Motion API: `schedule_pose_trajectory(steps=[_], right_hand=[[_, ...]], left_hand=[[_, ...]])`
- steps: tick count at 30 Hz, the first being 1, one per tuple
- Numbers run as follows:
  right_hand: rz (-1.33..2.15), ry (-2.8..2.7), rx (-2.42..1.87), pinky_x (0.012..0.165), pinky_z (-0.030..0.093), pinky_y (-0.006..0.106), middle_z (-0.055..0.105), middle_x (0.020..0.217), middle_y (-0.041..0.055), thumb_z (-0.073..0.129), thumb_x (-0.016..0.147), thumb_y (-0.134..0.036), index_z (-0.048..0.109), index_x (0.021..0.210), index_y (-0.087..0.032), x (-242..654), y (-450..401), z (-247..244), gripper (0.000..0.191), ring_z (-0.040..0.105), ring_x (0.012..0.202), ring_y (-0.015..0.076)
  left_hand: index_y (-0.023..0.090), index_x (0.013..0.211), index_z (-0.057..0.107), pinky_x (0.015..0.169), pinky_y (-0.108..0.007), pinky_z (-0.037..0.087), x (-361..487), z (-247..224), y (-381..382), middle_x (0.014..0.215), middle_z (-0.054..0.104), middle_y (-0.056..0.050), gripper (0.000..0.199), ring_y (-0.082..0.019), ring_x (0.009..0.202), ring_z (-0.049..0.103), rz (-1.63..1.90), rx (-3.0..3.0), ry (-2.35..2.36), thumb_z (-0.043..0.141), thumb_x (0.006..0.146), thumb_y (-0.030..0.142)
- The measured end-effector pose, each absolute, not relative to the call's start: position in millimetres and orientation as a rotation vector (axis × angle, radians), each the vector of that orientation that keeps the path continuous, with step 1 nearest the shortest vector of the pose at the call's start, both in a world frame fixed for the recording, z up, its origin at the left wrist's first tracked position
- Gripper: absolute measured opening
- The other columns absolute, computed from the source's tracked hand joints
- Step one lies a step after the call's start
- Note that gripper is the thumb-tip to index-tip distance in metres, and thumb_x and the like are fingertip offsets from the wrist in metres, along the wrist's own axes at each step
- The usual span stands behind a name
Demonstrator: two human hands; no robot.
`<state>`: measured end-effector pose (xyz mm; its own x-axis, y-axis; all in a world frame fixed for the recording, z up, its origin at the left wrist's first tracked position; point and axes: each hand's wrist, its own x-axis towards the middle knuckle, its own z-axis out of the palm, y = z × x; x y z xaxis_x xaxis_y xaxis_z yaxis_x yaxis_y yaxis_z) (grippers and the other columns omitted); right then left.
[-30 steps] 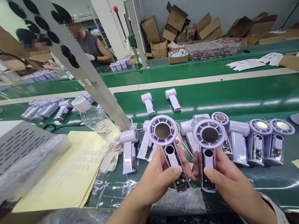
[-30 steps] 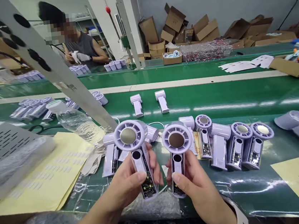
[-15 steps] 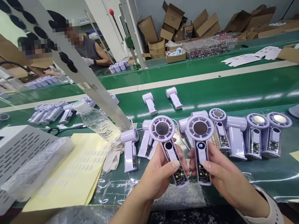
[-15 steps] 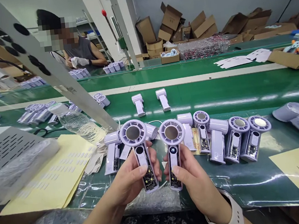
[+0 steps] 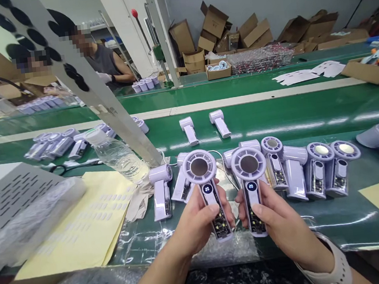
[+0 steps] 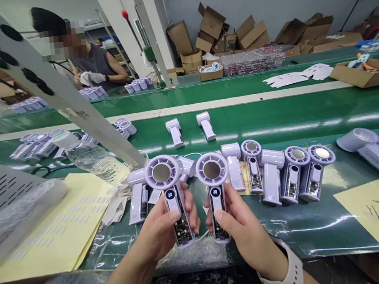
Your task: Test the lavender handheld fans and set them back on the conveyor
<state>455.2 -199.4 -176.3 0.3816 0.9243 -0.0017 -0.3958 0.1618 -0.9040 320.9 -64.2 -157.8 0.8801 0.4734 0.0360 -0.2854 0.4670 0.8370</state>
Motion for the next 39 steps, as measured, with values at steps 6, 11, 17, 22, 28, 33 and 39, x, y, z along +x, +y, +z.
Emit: schedule_pose_trajectory(steps=[6, 11, 17, 22, 28, 33, 39], right_hand=[[1.094, -0.588, -1.015, 0.062, 0.053, 0.026, 0.064, 0.097, 0.0022, 0.06, 0.1, -0.044, 0.064, 0.112, -0.025, 452, -198, -180, 0.023, 0.059, 0.07, 0.0139], [1.061, -0.703, -1.0, 0.062, 0.053, 0.026, 0.062, 0.094, 0.0014, 0.057, 0.102, -0.043, 0.065, 0.109, -0.025, 455, -198, -173, 0.021, 0.057, 0.068, 0.0132], [1.057, -0.64, -0.994, 0.068, 0.053, 0.024, 0.062, 0.096, 0.0005, 0.06, 0.101, -0.04, 0.063, 0.115, -0.027, 456, -193, -172, 0.02, 0.058, 0.076, 0.0135], [1.08, -0.616, -0.977, 0.063, 0.055, 0.026, 0.063, 0.097, 0.0017, 0.061, 0.1, -0.042, 0.066, 0.11, -0.026, 454, -192, -175, 0.02, 0.06, 0.071, 0.0139], [1.08, -0.639, -1.027, 0.062, 0.054, 0.028, 0.062, 0.097, 0.003, 0.06, 0.099, -0.044, 0.066, 0.113, -0.027, 455, -190, -178, 0.023, 0.06, 0.07, 0.015], [1.084, -0.61, -1.035, 0.063, 0.055, 0.028, 0.063, 0.099, 0.0027, 0.061, 0.099, -0.044, 0.065, 0.113, -0.027, 453, -191, -182, 0.023, 0.06, 0.073, 0.0148], [1.114, -0.59, -0.969, 0.064, 0.055, 0.029, 0.063, 0.099, 0.0033, 0.062, 0.098, -0.043, 0.069, 0.11, -0.025, 451, -192, -181, 0.022, 0.06, 0.073, 0.0155]], left_hand=[[0.021, 0.105, 0.054, 0.055, -0.026, 0.055, 320, -164, -64, 0.085, 0.06, 0.002, 0.035, -0.011, 0.06, 0.061, 0.484, 0.919, 0.312, 0.075, 0.082, 0.037], [0.02, 0.107, 0.057, 0.057, -0.025, 0.053, 314, -156, -66, 0.082, 0.059, 0.002, 0.038, -0.012, 0.061, 0.062, 0.43, 0.981, 0.231, 0.078, 0.082, 0.04], [0.023, 0.116, 0.054, 0.061, -0.027, 0.056, 316, -156, -62, 0.09, 0.059, 0.002, 0.042, -0.012, 0.066, 0.064, 0.421, 0.969, 0.254, 0.076, 0.083, 0.04], [0.022, 0.11, 0.053, 0.058, -0.025, 0.055, 317, -160, -60, 0.089, 0.059, 0.002, 0.038, -0.011, 0.063, 0.063, 0.407, 0.929, 0.302, 0.074, 0.083, 0.037], [0.02, 0.106, 0.053, 0.055, -0.025, 0.054, 317, -160, -58, 0.086, 0.059, 0.002, 0.038, -0.011, 0.06, 0.062, 0.413, 0.962, 0.316, 0.075, 0.081, 0.039], [0.02, 0.104, 0.051, 0.052, -0.024, 0.052, 323, -163, -57, 0.084, 0.059, 0.003, 0.043, -0.01, 0.056, 0.059, 0.43, 0.987, 0.436, 0.076, 0.078, 0.043], [0.02, 0.099, 0.048, 0.041, -0.021, 0.045, 333, -170, -57, 0.071, 0.056, 0.006, 0.05, -0.008, 0.043, 0.051, 0.454, 1.091, 0.542, 0.067, 0.083, 0.064]])
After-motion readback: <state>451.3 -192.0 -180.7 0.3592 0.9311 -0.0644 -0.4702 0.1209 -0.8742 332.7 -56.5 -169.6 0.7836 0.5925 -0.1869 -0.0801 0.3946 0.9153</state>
